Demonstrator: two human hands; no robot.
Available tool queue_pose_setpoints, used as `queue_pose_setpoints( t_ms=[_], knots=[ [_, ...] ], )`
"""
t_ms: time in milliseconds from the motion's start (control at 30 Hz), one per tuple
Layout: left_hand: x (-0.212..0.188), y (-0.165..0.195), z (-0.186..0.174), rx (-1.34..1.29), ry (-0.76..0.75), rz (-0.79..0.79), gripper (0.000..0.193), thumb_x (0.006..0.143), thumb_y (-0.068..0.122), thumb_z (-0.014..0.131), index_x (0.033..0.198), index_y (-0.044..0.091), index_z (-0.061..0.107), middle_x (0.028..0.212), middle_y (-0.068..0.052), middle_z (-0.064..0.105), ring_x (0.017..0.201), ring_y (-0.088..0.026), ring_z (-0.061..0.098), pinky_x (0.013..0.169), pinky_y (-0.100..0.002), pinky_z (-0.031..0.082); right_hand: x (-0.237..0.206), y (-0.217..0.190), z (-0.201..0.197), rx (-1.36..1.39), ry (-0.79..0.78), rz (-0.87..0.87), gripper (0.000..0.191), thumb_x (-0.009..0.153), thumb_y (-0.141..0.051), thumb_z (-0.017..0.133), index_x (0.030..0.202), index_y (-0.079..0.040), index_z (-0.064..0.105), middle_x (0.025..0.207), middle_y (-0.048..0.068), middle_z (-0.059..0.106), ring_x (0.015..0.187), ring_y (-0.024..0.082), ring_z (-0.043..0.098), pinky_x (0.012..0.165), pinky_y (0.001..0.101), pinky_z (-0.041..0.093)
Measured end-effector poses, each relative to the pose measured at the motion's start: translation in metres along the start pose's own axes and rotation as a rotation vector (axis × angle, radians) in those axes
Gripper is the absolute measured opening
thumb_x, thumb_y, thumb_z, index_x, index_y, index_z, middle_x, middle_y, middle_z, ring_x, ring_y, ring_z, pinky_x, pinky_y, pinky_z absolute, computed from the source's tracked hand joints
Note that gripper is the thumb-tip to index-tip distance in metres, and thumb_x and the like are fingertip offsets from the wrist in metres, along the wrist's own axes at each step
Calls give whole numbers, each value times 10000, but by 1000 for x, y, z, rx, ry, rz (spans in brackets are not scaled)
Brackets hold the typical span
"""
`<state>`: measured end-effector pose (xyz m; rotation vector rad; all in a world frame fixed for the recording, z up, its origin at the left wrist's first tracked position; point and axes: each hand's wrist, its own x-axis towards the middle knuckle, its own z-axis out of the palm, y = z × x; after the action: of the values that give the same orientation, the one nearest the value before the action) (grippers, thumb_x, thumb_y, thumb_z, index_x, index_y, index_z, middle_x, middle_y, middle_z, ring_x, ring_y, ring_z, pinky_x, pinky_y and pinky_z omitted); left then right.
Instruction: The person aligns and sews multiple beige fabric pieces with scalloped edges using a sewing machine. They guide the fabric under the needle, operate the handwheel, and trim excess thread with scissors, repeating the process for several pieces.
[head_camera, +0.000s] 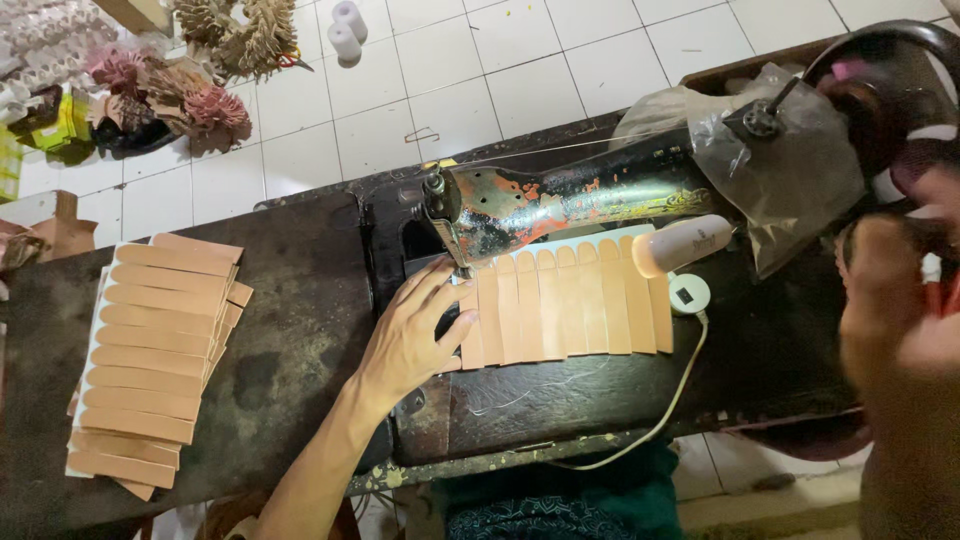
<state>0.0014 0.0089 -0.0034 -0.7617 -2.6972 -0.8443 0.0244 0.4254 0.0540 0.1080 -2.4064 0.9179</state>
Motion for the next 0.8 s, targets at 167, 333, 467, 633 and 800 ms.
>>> queue_pose_setpoints(
  t_ms=[167, 333, 467, 633, 800],
  knots=[
    [3, 2, 3, 1, 24, -12, 308, 909, 206, 731, 1171, 56, 669, 1389, -172, 604, 1362, -356, 528, 1144, -451, 429, 102, 53, 19, -461, 49, -356, 373, 1207, -258, 465, 1409, 40, 562, 1138, 198, 712, 968, 257, 744, 770, 307, 627],
    [4, -1, 1, -38, -12, -20, 292, 931, 197, 725, 1176, 47, 677, 1339, -160, 622, 1358, -355, 541, 1149, -446, 440, 121, 65, 25, -364, -6, -104, 282, 1249, -238, 470, 1381, -32, 609, 1118, 172, 736, 972, 259, 748, 766, 350, 608],
    [5, -2, 1, -31, 9, 2, 298, 906, 212, 739, 1150, 61, 662, 1367, -175, 620, 1366, -365, 534, 1148, -458, 430, 129, 27, 13, -583, 24, -168, 307, 1200, -256, 561, 1372, -18, 652, 1121, 189, 749, 928, 259, 749, 731, 340, 594],
    [9, -4, 0, -133, 61, -35, 471, 869, 260, 758, 1217, 9, 565, 1442, -252, 545, 1391, -422, 463, 1134, -496, 374, 63, -84, 1, -318, 101, -387, 172, 1084, -136, 586, 1163, 5, 645, 1012, 130, 696, 857, 220, 681, 734, 318, 556],
    [15, -8, -8, 14, 24, -2, 577, 881, 291, 751, 1351, -9, 604, 1428, -222, 579, 1376, -394, 502, 1135, -473, 402, -7, -103, 136, 196, -429, -550, 454, 926, -68, 692, 1341, 63, 565, 1098, 202, 654, 966, 377, 650, 818, 430, 545]
  ],
)
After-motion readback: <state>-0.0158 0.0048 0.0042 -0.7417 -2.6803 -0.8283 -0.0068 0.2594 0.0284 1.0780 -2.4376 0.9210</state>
